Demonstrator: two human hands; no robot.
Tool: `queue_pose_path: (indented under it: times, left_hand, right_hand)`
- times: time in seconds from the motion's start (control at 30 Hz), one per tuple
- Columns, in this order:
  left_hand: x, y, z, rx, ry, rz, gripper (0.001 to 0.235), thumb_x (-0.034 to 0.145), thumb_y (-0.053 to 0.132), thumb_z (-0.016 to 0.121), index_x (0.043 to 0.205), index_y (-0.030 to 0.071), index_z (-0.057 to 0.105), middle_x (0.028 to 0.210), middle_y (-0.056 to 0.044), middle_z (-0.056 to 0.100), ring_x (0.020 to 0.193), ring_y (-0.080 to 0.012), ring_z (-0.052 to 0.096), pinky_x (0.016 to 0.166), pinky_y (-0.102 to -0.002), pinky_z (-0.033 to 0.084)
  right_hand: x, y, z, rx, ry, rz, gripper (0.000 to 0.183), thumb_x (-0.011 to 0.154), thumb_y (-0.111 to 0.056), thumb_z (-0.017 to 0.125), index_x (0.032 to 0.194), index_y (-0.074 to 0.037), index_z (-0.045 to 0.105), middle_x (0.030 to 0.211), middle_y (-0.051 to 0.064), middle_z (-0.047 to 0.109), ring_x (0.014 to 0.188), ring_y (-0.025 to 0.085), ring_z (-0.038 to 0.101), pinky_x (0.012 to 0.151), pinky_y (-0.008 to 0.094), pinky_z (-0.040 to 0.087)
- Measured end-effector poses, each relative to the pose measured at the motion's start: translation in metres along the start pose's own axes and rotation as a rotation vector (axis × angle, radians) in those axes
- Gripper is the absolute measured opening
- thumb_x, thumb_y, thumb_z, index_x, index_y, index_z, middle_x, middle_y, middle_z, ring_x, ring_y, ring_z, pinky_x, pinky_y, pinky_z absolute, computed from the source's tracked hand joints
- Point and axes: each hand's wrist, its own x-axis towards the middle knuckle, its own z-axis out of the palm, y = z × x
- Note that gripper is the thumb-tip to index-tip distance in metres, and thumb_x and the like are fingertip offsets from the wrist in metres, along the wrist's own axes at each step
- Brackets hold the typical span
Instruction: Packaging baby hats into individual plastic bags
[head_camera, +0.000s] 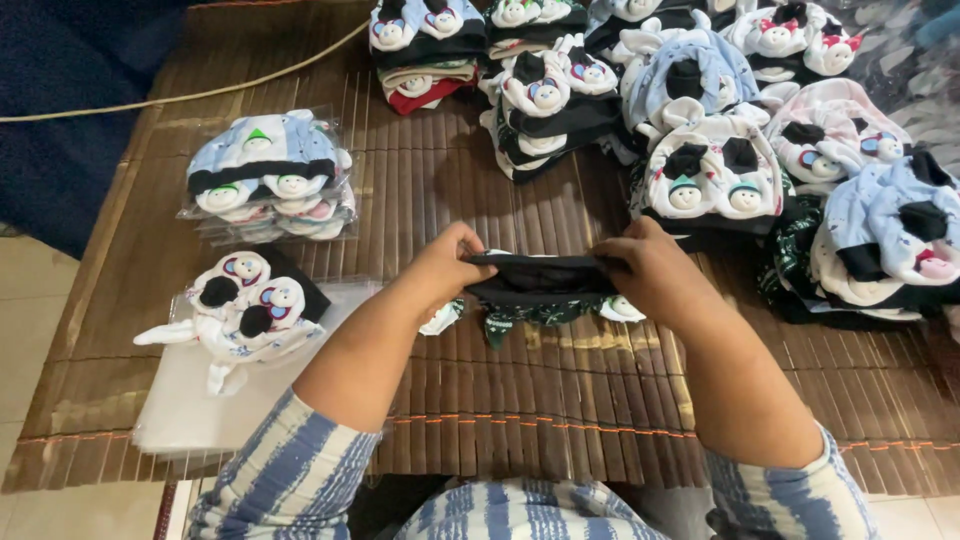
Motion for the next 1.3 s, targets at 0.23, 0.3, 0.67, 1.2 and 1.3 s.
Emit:
queue_pose_path:
  times: [0.23,0.3,0.67,1.2,1.3]
  left_hand:
    - [-0.001,0.061,-0.002,0.549,0.214,0.284,0.042,0.071,0.01,0.087,0.098,0.025,0.059,0.094,-0.002,0.049,0.089,-0.0261,0.065,0.077,-0.037,0.055]
    - [-0.036,0.1,-0.002,0.745,0.339,0.614,0.045,0.079,-0.015,0.071,0.106,0.015,0.05,0.105,-0.009,0.043,0.092,-0.0384,0.065,0.074,-0.043,0.06]
    - [-0.02,-0.044,0.008,0.953,-0.002,0.224,0.041,0.08,-0.007,0.071,0.111,0.011,0.052,0.112,-0.01,0.041,0.088,-0.0461,0.068,0.073,-0.052,0.063]
    - [-0.025,-0.072,0.004,1.385,0.382,1.251,0.01,0.087,0.009,0.063,0.093,0.017,0.06,0.086,-0.009,0.051,0.082,-0.03,0.052,0.062,-0.04,0.039]
    - [-0.038,-0.066,0.005,1.393,0.271,1.133,0.023,0.077,0.01,0.067,0.099,0.011,0.062,0.089,-0.009,0.054,0.088,-0.0308,0.053,0.073,-0.044,0.042]
  right_hand:
    - [0.035,-0.002,-0.009,0.083,0.259,0.039,0.052,0.076,-0.005,0.072,0.118,-0.036,0.076,0.113,0.008,0.059,0.098,0.04,0.069,0.088,0.049,0.057]
    - [0.027,-0.015,-0.014,0.119,0.44,-0.048,0.061,0.079,0.0,0.065,0.128,-0.036,0.073,0.115,0.008,0.053,0.097,0.039,0.067,0.083,0.048,0.057]
    - [-0.008,-0.001,0.119,-0.45,0.453,-0.341,0.056,0.073,-0.014,0.069,0.126,-0.031,0.066,0.11,0.006,0.056,0.098,0.032,0.058,0.079,0.046,0.047]
    - [-0.034,0.024,0.116,-0.392,0.228,-0.443,0.044,0.08,-0.045,0.068,0.124,-0.038,0.068,0.121,-0.003,0.058,0.113,0.021,0.054,0.106,0.047,0.038]
    - [-0.039,0.01,0.1,-0.474,0.137,-0.395,0.06,0.067,-0.055,0.075,0.124,-0.038,0.067,0.122,-0.008,0.057,0.119,0.017,0.051,0.112,0.051,0.032]
